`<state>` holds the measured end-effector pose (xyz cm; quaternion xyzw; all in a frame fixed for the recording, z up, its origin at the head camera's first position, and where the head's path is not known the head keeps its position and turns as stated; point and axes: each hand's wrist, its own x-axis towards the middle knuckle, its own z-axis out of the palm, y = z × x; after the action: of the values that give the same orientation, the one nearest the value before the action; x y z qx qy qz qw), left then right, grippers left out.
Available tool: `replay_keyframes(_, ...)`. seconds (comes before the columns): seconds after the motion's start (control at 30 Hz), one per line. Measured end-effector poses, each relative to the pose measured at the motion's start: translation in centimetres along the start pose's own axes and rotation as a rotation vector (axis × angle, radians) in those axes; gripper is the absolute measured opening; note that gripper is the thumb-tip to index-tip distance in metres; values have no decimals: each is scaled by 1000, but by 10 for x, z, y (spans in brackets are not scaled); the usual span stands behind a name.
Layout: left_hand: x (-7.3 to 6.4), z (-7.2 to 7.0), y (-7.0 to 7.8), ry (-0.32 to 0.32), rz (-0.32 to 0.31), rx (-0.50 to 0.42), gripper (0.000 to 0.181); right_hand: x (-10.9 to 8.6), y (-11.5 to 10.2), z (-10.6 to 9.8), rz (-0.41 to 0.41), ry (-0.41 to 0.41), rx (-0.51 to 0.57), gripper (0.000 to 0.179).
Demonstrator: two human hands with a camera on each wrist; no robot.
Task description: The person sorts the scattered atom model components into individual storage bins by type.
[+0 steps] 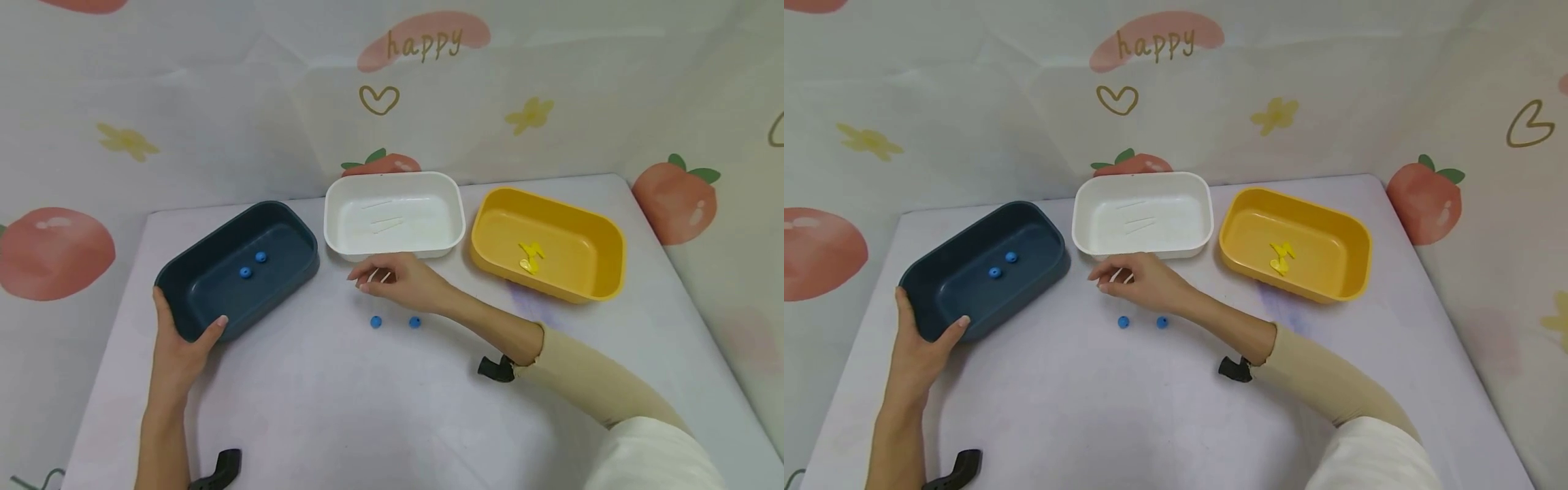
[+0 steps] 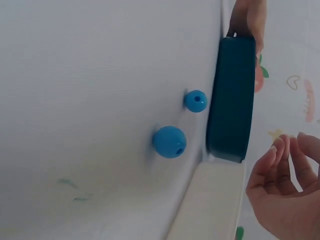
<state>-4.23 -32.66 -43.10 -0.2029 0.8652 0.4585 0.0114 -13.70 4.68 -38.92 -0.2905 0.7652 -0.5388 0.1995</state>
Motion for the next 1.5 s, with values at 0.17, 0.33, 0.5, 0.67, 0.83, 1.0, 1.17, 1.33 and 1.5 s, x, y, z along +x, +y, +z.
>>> replay_keyframes(0.17, 1, 0, 1, 6, 15, -4, 106, -16, 6, -4, 1, 10, 16, 21)
replay_keyframes(0.33, 0, 1, 1, 5, 14, -8, 106, -33, 15, -7, 23, 21, 6, 21)
replay_keyframes(0.5, 0, 1, 0, 5, 8, -17, 105, -47, 23, -11, 58, 41, -1, 22)
replay_keyframes(0.67, 0, 1, 0, 14, 3, -14, 105, -56, 28, -14, 73, 42, -9, 23)
replay_keyframes(0.83, 1, 1, -1, 19, 2, -9, 105, -63, 34, -14, 74, 38, -41, 27)
replay_keyframes(1.0, 1, 2, -2, 22, -1, -4, 105, -70, 42, -13, 92, 37, -72, 28)
replay_keyframes(1.17, 0, 2, -2, 20, -13, 9, 105, -76, 49, -12, 123, 28, -92, 31)
replay_keyframes(1.33, -2, 2, 0, 25, -16, 19, 105, -78, 54, -11, 138, 4, -139, 31)
replay_keyframes(1.5, -1, 3, 2, 28, -8, 16, 104, -78, 58, -8, 143, -8, -217, 29)
